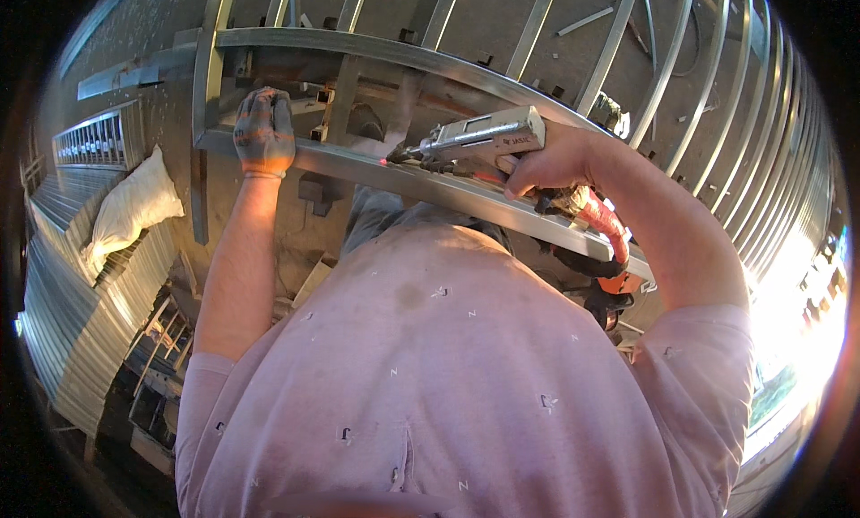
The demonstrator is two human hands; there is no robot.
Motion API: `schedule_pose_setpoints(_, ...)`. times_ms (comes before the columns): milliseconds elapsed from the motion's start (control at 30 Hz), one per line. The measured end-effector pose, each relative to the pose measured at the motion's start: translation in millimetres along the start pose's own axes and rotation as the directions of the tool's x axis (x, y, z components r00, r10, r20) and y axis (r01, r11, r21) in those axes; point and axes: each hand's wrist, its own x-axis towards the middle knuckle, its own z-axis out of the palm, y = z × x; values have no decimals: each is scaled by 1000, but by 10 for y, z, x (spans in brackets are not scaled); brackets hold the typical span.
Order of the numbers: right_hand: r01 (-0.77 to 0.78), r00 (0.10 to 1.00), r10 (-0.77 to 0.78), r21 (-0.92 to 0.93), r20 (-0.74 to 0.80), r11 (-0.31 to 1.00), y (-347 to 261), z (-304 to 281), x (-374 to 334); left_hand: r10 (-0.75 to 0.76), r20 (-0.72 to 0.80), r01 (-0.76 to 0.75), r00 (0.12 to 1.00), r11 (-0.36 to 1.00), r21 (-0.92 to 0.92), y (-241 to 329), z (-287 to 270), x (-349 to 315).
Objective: The person welds joints on a large metal frame using a handheld welding torch. They move along the frame, positioning the torch at intersections and applying welds while wearing gloves. The frame remains on supports throughout the process.
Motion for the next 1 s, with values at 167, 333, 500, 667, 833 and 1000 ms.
schedule_pose_setpoints(167,-31,999,31,4,40,1000,-34,13,23,-45,1,45,999,999,8,13,-1,-6)
schedule_pose_setpoints(333,-83,996,83,-42,17,996,-47,2,8,-43,15,43,999,999,2,-19,23,-12)
schedule_pose_setpoints(500,78,996,-80,-59,-39,995,21,68,34,-7,10,7,1000,999,32,-34,33,-5)
schedule_pose_setpoints(667,55,998,-56,-52,-15,997,41,61,37,-34,-34,33,999,999,-37,6,16,11)
schedule_pose_setpoints(833,35,999,-34,-62,13,997,24,58,27,-25,-61,22,998,999,-41,28,5,26)
schedule_pose_setpoints(1000,164,986,-164,-5,-24,986,48,88,-2,-34,-42,31,999,998,-60,16,-3,17)
